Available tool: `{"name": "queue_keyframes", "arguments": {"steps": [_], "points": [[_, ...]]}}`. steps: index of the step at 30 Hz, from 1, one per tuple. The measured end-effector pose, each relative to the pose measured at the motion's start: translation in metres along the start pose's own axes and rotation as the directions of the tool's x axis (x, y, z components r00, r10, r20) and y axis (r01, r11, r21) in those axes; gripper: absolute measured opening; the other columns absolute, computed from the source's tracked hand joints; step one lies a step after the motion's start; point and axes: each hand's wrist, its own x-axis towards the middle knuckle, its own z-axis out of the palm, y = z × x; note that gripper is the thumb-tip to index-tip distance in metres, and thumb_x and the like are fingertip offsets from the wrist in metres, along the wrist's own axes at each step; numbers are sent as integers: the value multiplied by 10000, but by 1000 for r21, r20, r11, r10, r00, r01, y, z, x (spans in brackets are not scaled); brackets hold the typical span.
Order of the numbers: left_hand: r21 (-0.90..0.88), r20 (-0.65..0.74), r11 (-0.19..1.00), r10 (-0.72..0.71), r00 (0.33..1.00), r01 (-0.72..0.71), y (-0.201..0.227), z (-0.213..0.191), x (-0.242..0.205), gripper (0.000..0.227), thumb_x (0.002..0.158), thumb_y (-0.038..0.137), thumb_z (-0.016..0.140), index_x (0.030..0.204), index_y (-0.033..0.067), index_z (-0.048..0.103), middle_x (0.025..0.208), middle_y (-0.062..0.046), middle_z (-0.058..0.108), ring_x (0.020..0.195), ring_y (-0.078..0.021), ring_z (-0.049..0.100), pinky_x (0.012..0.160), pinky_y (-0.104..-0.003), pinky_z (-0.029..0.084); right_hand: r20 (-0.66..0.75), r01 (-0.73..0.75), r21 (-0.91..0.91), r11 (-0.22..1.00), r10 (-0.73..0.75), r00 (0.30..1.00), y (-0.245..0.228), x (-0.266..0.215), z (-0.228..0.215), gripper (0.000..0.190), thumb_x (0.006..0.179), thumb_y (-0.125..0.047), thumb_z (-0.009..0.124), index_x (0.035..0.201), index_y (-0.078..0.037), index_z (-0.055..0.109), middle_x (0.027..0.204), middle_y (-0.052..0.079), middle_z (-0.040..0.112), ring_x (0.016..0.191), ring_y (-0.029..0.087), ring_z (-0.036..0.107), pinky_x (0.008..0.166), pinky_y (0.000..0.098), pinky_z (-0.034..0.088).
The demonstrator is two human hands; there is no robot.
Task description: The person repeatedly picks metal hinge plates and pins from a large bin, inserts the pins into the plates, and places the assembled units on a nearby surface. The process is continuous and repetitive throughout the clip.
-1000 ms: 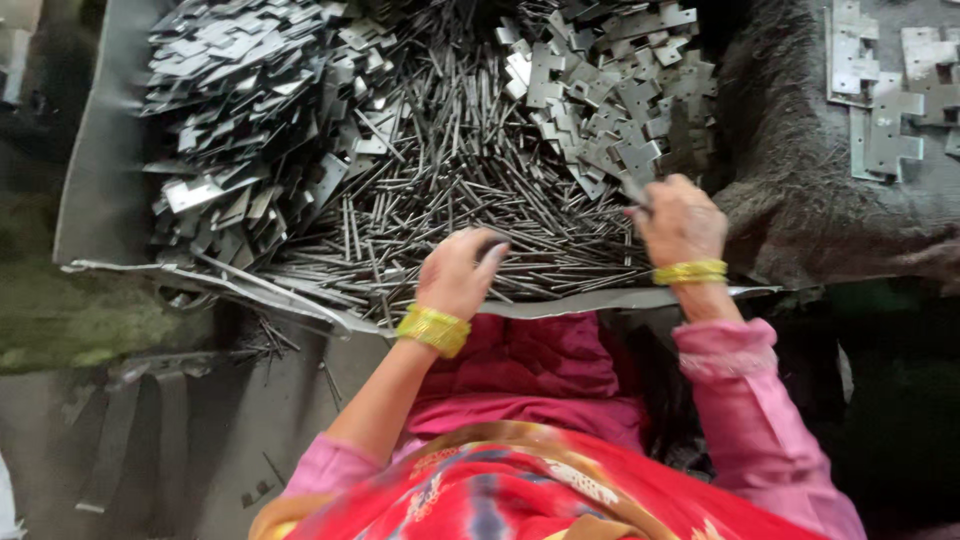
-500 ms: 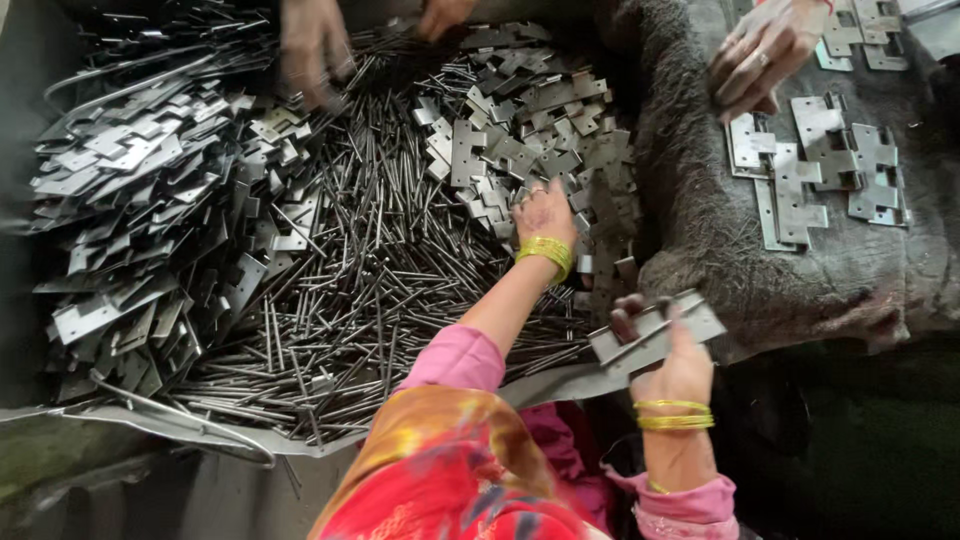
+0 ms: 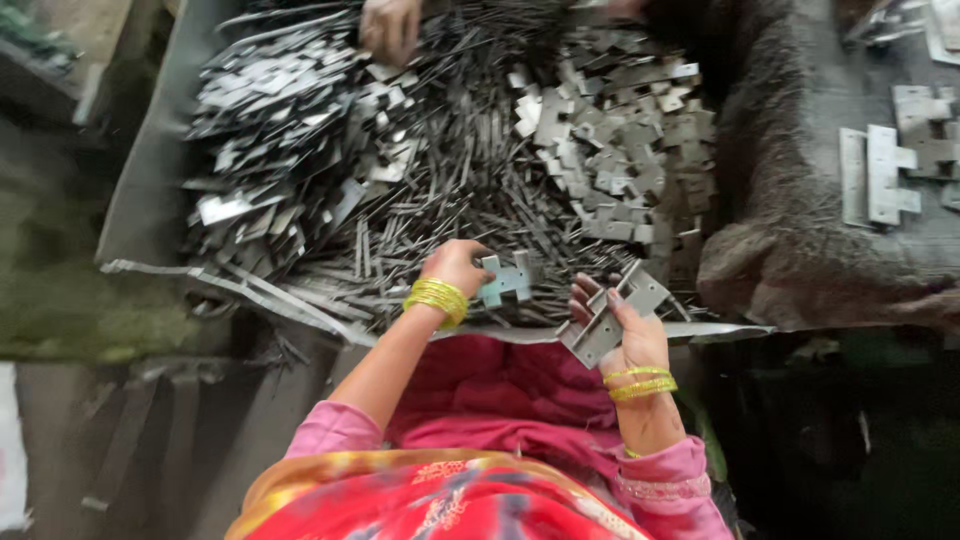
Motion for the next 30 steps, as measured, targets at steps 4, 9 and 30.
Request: {"name": "queue_keyframes", "arguments": {"steps": [4,9,30], "points": [[129,-285,975,210,935,-180,-28,-20,-40,223,717,296,839,857,130,783,966,-121,758,957,-352,701,817,-454,541,67,-42,-58,997,46,997,32,5,8,189,1028,-38,508,1198,-19,590,1186,273,673,1028,406,699,849,551,611],[-442,-316,888,-28,948,-122,-28,-23,-70,179,860,201,790,987,77,770,889,-82,772,801,-214,727,736,-342,566,113,-126,-3,992,125,986,57,-5,29,234,1031,-153,525,1226,-30,562,1197,280,678,1071,411,687,909,566,586],[-786,-171,586,102,980,-198,-44,-5,-182,213,906,144,763,1089,34,768,867,-36,754,768,-54,652,723,-328,568,320,59,-385,921,73,944,98,-56,76,423,1021,-133,602,1417,-4,529,1326,173,660,1108,242,665,940,365,567]]}}
